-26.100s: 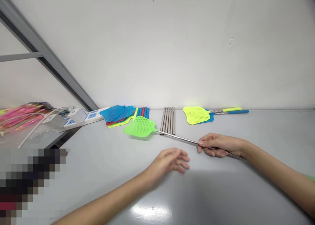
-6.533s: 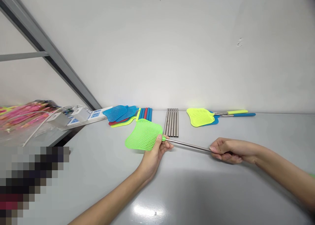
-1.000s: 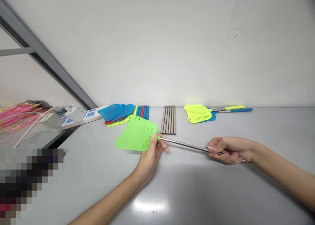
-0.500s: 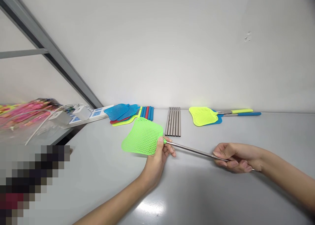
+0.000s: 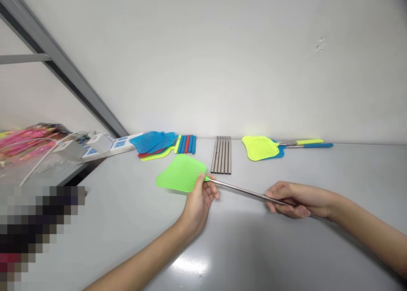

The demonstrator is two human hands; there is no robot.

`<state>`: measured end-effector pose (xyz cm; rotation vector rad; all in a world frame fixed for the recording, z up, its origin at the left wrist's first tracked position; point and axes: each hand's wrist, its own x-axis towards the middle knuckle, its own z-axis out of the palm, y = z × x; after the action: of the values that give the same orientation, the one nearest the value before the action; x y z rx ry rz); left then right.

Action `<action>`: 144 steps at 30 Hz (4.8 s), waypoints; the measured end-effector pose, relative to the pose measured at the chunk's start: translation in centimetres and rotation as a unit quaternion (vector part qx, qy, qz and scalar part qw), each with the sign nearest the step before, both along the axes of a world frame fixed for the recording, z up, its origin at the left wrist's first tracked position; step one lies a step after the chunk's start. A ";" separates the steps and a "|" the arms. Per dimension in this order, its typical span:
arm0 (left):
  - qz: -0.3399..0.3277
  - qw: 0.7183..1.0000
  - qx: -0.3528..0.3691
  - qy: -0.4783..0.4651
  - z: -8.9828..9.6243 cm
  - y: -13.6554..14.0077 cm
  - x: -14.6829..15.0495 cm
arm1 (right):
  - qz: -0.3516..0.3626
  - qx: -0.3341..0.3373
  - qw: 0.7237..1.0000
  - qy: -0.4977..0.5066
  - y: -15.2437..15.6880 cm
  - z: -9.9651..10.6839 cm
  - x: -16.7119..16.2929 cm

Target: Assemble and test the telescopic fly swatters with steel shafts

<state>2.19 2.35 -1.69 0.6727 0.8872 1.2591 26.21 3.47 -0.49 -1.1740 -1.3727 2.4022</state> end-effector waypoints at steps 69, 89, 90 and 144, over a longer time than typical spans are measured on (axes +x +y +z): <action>-0.009 0.999 -0.009 0.043 0.6 0.1 0.3 | -0.008 0.033 0.999 -0.017 -0.1 0.2 -0.2; -0.010 0.999 -0.013 0.044 0.5 0.2 0.3 | -0.011 0.035 0.999 -0.013 0.0 0.2 -0.2; -0.009 0.999 -0.014 0.044 0.5 0.2 0.3 | -0.010 0.035 0.999 -0.012 0.0 0.2 -0.2; -0.010 0.998 0.002 0.057 0.3 0.1 0.3 | 0.011 0.085 0.996 -0.019 -0.2 0.2 -0.3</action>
<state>2.51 2.45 -1.36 0.7607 0.9694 1.2131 25.92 3.29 -0.26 -1.1715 -1.5749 2.2358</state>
